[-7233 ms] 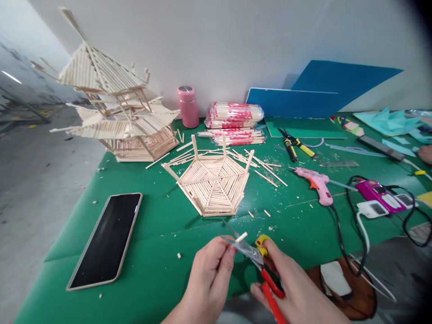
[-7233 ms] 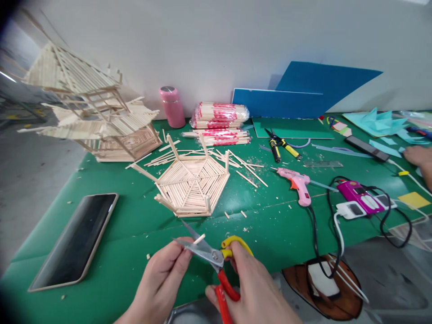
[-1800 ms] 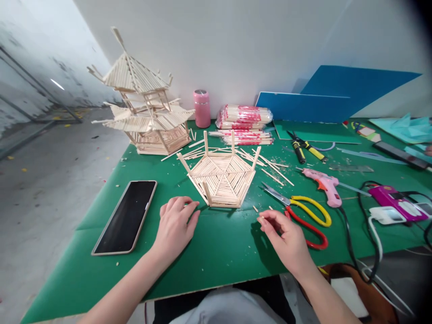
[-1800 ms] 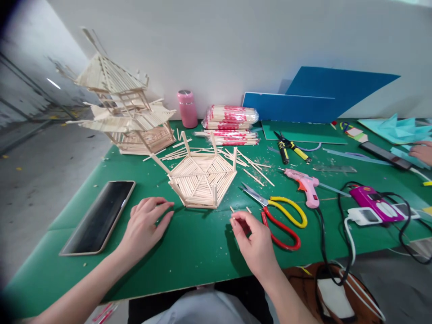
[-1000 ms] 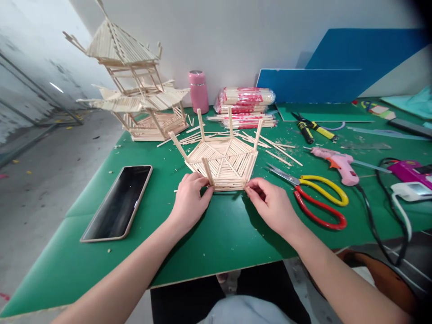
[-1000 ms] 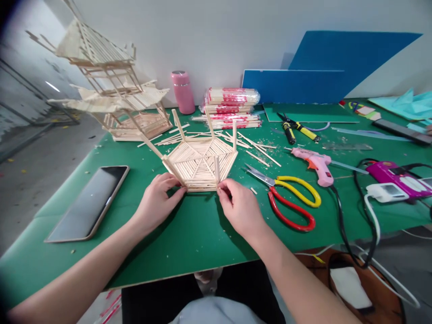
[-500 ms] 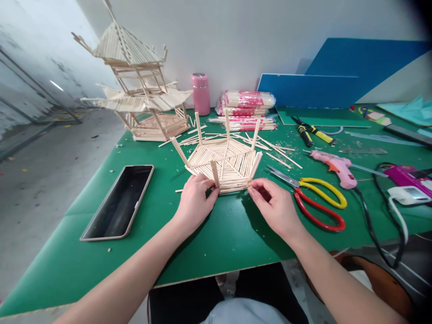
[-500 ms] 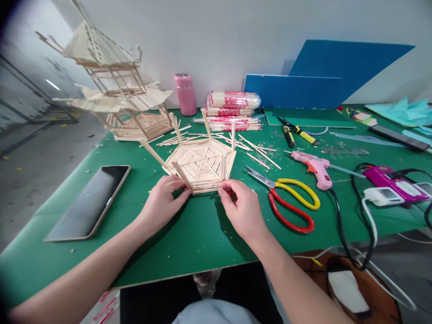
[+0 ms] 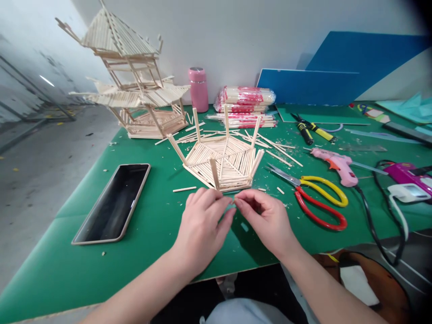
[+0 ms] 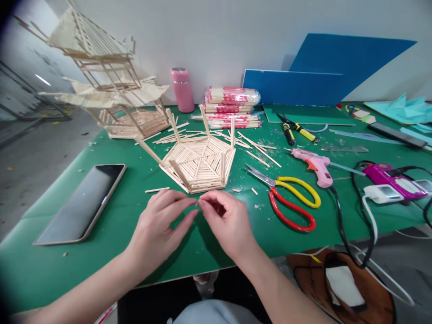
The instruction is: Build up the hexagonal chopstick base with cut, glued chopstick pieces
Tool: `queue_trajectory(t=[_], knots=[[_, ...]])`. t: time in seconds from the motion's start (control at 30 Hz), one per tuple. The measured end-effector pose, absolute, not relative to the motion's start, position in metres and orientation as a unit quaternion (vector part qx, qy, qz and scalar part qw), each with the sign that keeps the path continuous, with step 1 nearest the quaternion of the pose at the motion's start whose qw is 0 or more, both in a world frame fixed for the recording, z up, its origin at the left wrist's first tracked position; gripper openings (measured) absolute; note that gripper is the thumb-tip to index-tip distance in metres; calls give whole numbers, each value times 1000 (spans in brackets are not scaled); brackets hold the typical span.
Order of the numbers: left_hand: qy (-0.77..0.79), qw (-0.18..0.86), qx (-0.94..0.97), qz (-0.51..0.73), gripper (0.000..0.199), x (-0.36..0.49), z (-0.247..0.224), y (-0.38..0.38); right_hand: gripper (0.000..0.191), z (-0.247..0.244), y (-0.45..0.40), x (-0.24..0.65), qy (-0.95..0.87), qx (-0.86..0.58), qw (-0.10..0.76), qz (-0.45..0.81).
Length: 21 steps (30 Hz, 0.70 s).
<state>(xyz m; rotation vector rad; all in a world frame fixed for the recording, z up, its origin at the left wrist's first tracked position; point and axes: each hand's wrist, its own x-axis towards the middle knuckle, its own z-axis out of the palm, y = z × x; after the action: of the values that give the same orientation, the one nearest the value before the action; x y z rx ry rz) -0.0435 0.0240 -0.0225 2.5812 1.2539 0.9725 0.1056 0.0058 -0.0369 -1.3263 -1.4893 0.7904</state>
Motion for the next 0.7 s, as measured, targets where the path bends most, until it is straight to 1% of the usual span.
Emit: queue_trajectory(t=[0.13,0.27,0.33,0.5,0.57,0.63,0.7], knots=[[420,95,845,316,17,-39,-20,14,9,-33,-5,107,-651,-535,466,271],[453,232,801,315,15,-38,-18,11,10,-29,-10,112,-680,-508,447,281],[465,285,777,316,14,-36,-16,10,12,-27,-11,113,-692,-495,440,287],[472,308,749,348,10,-29,-14,8,18,-22,-18,124,-706,-503,432,250],[474,324,738,355,9,-27,-14,7,17,-23,-20,144,-695,-546,427,194],[477,351,723,356,9,-27,-15,7,13,-24,-20,176,-665,-612,415,100],[482,383,703,355,9,-27,-17,8,14,-25,-17,216,-621,-691,371,-2]])
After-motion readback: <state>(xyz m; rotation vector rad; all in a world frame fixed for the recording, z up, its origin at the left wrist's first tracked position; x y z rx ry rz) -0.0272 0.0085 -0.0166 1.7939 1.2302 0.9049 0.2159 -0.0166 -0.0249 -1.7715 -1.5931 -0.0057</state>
